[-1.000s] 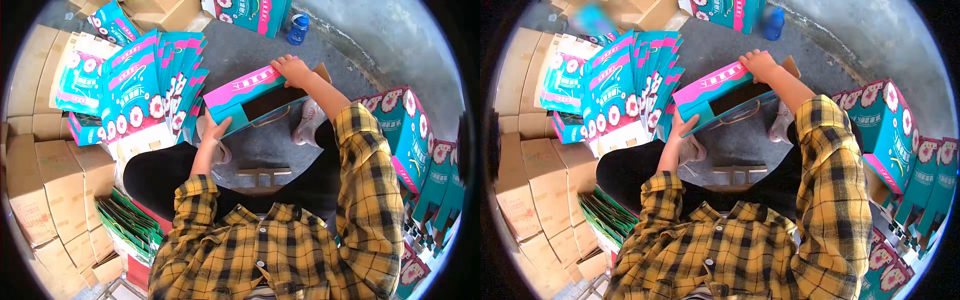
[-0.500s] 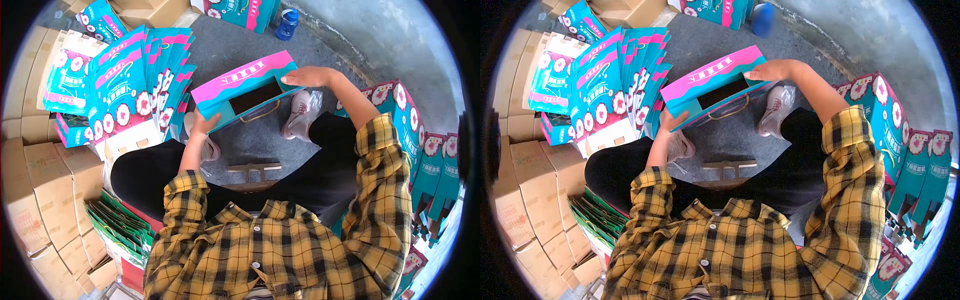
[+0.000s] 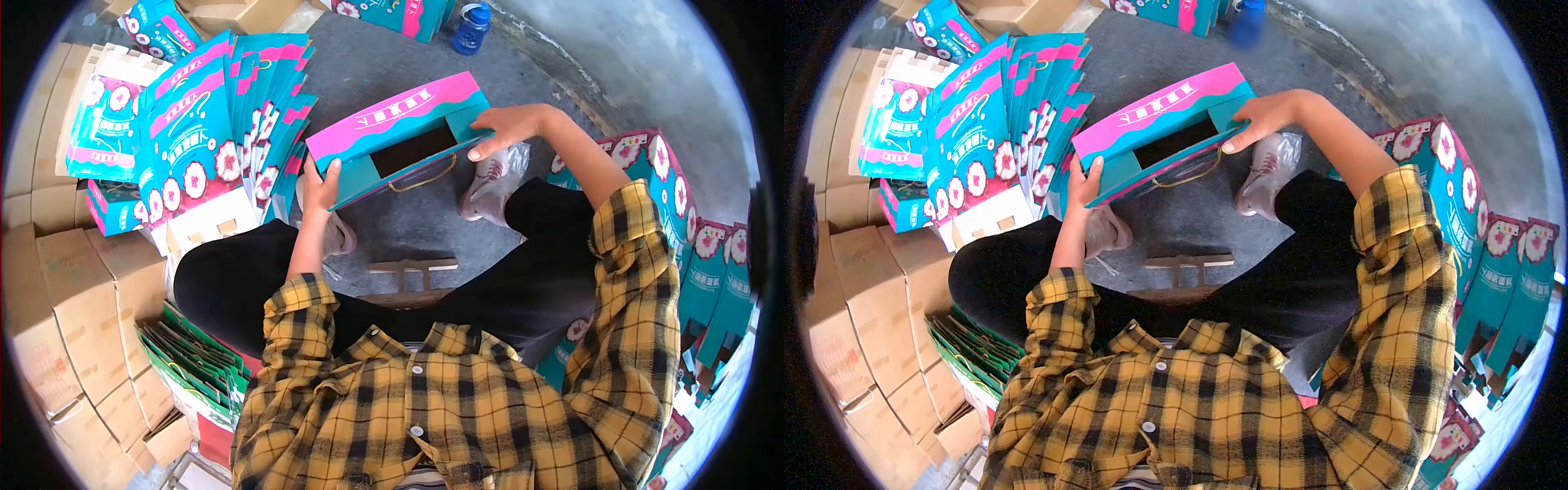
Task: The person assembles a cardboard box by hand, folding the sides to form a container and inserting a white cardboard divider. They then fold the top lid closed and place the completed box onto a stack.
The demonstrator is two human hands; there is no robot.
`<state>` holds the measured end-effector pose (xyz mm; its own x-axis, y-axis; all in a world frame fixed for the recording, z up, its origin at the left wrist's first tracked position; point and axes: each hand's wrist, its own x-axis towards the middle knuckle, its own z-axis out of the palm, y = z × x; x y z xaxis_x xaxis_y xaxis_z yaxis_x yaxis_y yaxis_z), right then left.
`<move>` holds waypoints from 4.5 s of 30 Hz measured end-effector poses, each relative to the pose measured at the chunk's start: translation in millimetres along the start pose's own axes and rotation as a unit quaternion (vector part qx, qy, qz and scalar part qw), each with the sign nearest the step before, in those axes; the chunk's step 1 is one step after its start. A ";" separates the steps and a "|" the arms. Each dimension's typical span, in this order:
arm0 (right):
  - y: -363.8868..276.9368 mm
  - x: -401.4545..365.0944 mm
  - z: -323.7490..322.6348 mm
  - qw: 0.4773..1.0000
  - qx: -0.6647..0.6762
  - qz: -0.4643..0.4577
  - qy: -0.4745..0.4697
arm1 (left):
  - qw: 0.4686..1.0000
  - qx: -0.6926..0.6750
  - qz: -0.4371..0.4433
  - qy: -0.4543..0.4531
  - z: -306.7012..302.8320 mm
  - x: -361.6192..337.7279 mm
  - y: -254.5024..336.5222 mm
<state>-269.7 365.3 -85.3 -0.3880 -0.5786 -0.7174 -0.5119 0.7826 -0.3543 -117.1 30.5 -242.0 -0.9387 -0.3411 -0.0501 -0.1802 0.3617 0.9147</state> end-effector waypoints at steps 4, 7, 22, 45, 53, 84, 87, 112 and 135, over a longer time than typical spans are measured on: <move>-10.4 2.1 -10.1 0.999 -0.023 0.026 -0.025 | 1.000 0.003 0.026 0.006 -0.5 -1.2 6.3; -18.8 2.7 -14.1 0.998 -0.026 0.049 -0.026 | 1.000 0.003 0.014 -0.011 -3.1 -2.3 12.2; 1.4 -0.2 -10.7 0.994 0.078 0.001 0.074 | 0.993 -0.073 -0.094 -0.026 -9.7 -14.2 28.1; 60.0 41.9 -1.6 0.927 0.250 0.063 0.273 | 0.911 -0.307 -0.261 -0.090 6.0 -10.3 24.5; 22.2 -134.3 -38.0 0.802 0.187 -0.046 0.565 | 0.968 -0.247 0.015 -0.041 25.3 -18.1 129.1; 122.1 -403.8 366.7 0.069 0.493 0.221 0.839 | 0.842 -0.088 0.246 -0.472 296.0 -178.5 358.3; 116.4 -383.3 392.6 0.050 0.502 0.196 0.841 | 0.845 -0.081 0.248 -0.466 297.6 -177.5 357.7; -64.1 -90.0 269.0 0.512 0.710 0.044 0.481 | 0.779 0.117 0.596 -0.155 110.1 -122.1 254.3; -49.2 -63.2 299.4 0.529 0.730 0.106 0.419 | 0.830 0.324 0.419 -0.172 -13.8 -140.7 221.8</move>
<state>9.4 432.2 -202.1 -0.8348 0.1374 -0.5332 0.5123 -0.1609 -0.8436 -20.9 146.7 -26.6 -0.8220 0.4950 0.2817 0.5641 0.7756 0.2832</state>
